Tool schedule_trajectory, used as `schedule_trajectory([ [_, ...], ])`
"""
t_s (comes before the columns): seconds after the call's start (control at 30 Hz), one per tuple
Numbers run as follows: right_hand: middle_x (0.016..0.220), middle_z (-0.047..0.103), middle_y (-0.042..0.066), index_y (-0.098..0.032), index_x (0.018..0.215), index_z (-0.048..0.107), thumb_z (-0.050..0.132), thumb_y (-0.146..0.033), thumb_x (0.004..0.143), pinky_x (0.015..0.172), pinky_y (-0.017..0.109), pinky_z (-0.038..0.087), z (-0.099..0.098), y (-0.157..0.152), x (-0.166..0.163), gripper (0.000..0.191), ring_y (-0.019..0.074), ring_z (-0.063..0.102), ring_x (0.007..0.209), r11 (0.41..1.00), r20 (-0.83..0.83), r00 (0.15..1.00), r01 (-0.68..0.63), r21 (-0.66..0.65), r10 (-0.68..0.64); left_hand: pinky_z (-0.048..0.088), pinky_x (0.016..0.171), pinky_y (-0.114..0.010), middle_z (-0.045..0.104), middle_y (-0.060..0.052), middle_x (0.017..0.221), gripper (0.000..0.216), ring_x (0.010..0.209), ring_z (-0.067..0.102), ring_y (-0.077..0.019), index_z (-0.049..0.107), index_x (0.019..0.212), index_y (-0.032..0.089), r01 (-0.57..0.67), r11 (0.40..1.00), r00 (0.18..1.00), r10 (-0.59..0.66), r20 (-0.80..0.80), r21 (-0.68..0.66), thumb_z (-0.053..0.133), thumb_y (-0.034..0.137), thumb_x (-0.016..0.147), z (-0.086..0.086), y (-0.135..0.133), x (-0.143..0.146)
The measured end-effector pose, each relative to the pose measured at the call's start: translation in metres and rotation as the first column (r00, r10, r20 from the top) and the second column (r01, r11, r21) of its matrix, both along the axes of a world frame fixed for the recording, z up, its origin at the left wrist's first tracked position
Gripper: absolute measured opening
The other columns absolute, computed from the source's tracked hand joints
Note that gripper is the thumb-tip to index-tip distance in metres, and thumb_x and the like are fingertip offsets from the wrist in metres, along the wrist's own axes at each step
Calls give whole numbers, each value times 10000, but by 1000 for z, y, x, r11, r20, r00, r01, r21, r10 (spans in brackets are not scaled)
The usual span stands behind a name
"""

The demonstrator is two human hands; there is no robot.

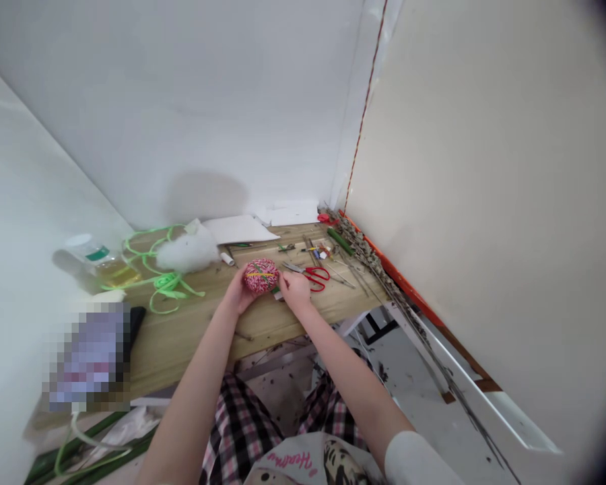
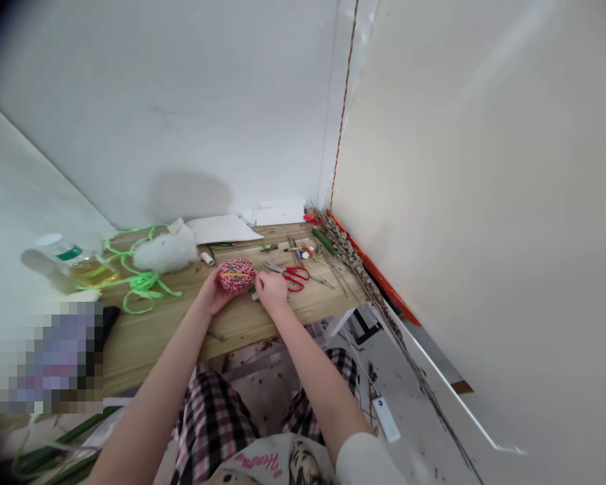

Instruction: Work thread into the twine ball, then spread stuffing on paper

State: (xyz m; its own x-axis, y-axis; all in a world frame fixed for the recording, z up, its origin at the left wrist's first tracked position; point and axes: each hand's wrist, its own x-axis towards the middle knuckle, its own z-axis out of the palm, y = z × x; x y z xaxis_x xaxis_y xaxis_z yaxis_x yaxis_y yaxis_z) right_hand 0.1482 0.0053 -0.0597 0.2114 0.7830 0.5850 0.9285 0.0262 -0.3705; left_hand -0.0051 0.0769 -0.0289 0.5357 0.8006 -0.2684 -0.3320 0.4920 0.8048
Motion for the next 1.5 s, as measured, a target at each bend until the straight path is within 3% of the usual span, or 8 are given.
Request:
schedule_trajectory([
  [0.23,547,525,-1,-212,580,518,459,-249,991,588,276,283,-1,1,0,416,145,477,559,999,-18,1000,19,38,-19,514,1011,-460,734,-135,1116,506,1149,654,-284,677,1101,157,-132,966,977,164,-133,220,531,590,883,-14,3,12],
  [0.37,532,496,-7,-219,569,487,433,-267,1005,613,275,317,-1,-1,-1,442,151,471,566,998,-10,1000,-8,66,9,424,1105,-390,713,-68,1154,365,1220,591,-251,681,1021,200,-270,872,921,358,-156,407,592,515,861,-17,7,8],
  [0.47,522,478,-8,-223,566,471,403,-283,1020,629,282,334,0,-2,-2,463,156,468,566,996,-5,1000,-26,86,27,407,1110,-395,718,-57,1087,284,1199,585,-266,680,922,216,-280,817,888,420,-188,504,651,479,818,-19,10,5],
  [0.63,518,467,-11,-224,568,471,398,-287,1028,642,287,342,1,-3,-2,470,156,465,563,994,4,999,-54,100,54,421,1086,-450,733,-100,1018,410,1161,604,-307,701,906,184,-192,803,893,381,-239,564,567,567,851,-22,6,6],
  [0.8,526,482,-9,-222,584,486,397,-290,1033,652,290,340,2,-5,-3,463,156,476,575,992,13,997,-76,102,75,370,1132,-442,679,-124,1243,613,1220,590,-314,671,1169,179,-99,807,903,318,-287,582,839,432,637,-17,-4,8],
  [0.9,541,499,-2,-221,596,502,386,-302,1037,662,295,345,3,-6,-3,463,158,489,590,991,21,996,-88,102,87,369,1132,-447,644,-121,1303,736,1227,585,-309,615,1278,204,-74,805,912,293,-287,588,865,379,609,-14,-8,7],
  [1.1,541,500,0,-221,593,503,357,-333,1050,659,299,351,2,-5,-3,492,160,493,591,991,12,997,-81,104,80,429,1072,-398,679,-91,1185,508,1160,613,-267,656,1133,203,-61,806,954,220,-202,589,803,366,675,-14,-7,11],
  [1.5,540,481,-5,-223,587,492,381,-306,1042,662,299,357,2,-6,-3,475,161,496,587,990,-1,996,-94,110,95,509,951,-393,696,-70,1079,520,1016,653,-235,604,1105,207,-93,842,952,231,-199,532,780,470,693,-20,-3,11],
])
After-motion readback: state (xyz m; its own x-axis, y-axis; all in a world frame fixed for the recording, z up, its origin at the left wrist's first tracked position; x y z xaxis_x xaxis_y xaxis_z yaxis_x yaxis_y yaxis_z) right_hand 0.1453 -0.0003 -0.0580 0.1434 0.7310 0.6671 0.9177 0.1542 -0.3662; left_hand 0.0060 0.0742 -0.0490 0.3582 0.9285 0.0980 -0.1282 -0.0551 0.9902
